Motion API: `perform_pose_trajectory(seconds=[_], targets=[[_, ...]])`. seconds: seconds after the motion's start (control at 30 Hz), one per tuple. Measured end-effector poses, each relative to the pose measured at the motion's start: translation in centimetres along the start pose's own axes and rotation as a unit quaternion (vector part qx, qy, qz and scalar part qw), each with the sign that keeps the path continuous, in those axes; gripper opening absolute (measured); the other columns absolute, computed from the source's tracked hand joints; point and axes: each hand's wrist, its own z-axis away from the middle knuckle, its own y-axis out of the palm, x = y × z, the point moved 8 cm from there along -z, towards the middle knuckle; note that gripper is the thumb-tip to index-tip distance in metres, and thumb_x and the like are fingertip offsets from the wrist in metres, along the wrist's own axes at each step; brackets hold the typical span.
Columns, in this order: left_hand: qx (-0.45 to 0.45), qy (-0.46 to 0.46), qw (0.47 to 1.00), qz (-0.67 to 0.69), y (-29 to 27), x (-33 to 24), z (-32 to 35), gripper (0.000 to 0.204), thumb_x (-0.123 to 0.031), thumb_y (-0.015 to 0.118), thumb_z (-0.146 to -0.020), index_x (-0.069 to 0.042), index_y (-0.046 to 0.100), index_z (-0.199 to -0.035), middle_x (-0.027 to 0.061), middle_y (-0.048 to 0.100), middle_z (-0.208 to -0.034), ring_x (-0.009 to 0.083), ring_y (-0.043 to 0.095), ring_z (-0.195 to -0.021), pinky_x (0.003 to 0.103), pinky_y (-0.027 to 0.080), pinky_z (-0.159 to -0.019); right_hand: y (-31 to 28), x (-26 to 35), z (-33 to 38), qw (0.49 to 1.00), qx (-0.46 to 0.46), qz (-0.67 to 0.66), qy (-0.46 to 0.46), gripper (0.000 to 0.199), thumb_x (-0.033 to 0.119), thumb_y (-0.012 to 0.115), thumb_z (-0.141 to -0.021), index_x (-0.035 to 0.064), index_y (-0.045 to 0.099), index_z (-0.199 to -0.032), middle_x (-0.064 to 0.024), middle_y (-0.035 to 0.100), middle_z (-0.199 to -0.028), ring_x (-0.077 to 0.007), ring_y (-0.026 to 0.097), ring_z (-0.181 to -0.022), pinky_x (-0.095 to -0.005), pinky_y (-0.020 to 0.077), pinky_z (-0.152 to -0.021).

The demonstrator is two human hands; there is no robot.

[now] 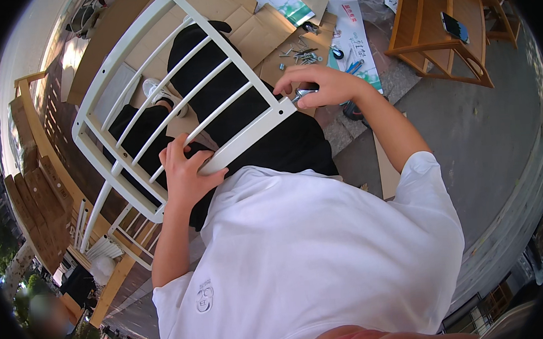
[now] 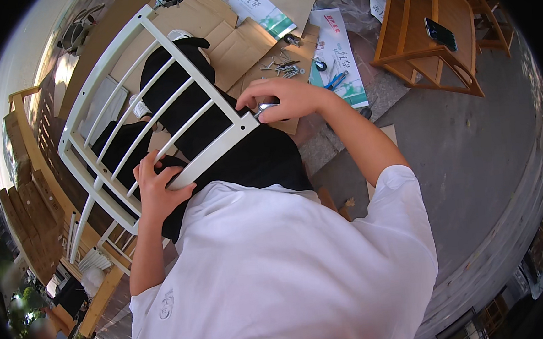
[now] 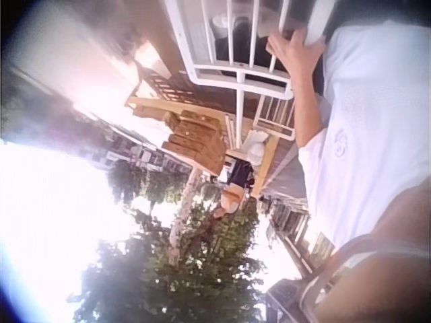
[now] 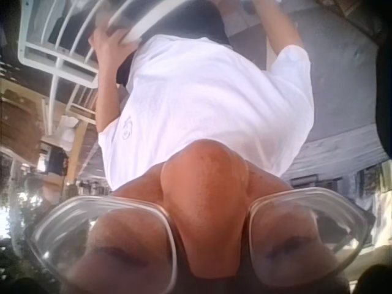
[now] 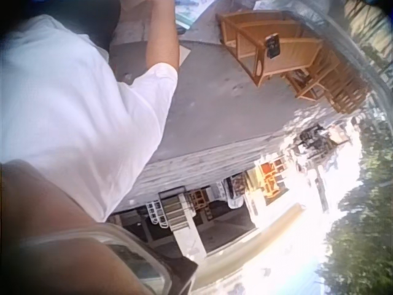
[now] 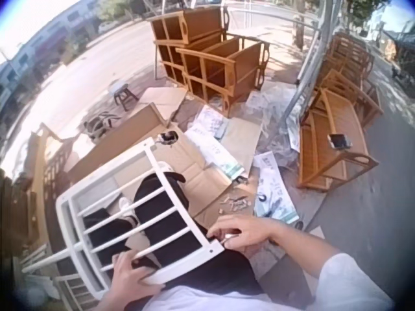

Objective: The person assembles a white metal chair frame using a cordless drill and hand tools. They attach metal feet to the frame, insert screws, and tighten them to secure the components.

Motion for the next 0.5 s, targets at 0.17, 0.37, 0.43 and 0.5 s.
perform_pose_trajectory(seconds=[0.17,0.37,0.43,0.5], targets=[[0.008,0.002,1.0,-0.007,0.0,-0.1,-0.2,0.047,-0.028,0.094,-0.046,-0.011,0.081,-0.088,0.0154,0.057,-0.128,0.0263,0.058,-0.096,0.045,0.039,-0.096,0.5,-2.3,0.0,0.993,0.045,-0.054,0.092,0.043,0.019,0.064,-0.088,0.0068,0.068,-0.129,-0.006,0.066,-0.102,-0.0175,0.063,-0.098,-0.0331,0.0507,-0.085],[0.025,-0.012,1.0,-0.011,0.4,0.1,-0.1,0.048,-0.026,0.095,-0.046,-0.01,0.08,-0.09,0.0171,0.056,-0.133,0.0276,0.058,-0.102,0.046,0.039,-0.1,0.0,-0.5,0.2,0.999,0.024,0.004,0.038,0.041,0.018,0.062,-0.09,0.0057,0.069,-0.128,-0.0061,0.066,-0.103,-0.018,0.064,-0.098,-0.0327,0.0513,-0.087],[0.032,-0.019,0.999,-0.01,0.5,0.2,-0.1,0.048,-0.025,0.095,-0.047,-0.01,0.08,-0.09,0.0171,0.056,-0.135,0.0283,0.057,-0.105,0.047,0.039,-0.102,0.2,-1.3,0.3,0.999,0.03,-0.018,0.035,0.041,0.018,0.063,-0.09,0.0056,0.069,-0.128,-0.0059,0.066,-0.103,-0.0186,0.064,-0.098,-0.0337,0.0514,-0.088],[0.034,-0.019,0.999,-0.008,0.6,0.2,-0.1,0.048,-0.026,0.095,-0.047,-0.01,0.08,-0.09,0.0171,0.056,-0.134,0.0284,0.057,-0.105,0.047,0.039,-0.102,0.5,-1.8,0.2,0.995,0.043,-0.045,0.072,0.041,0.017,0.064,-0.089,0.0053,0.069,-0.128,-0.0059,0.066,-0.103,-0.0191,0.064,-0.099,-0.0342,0.0515,-0.089]])
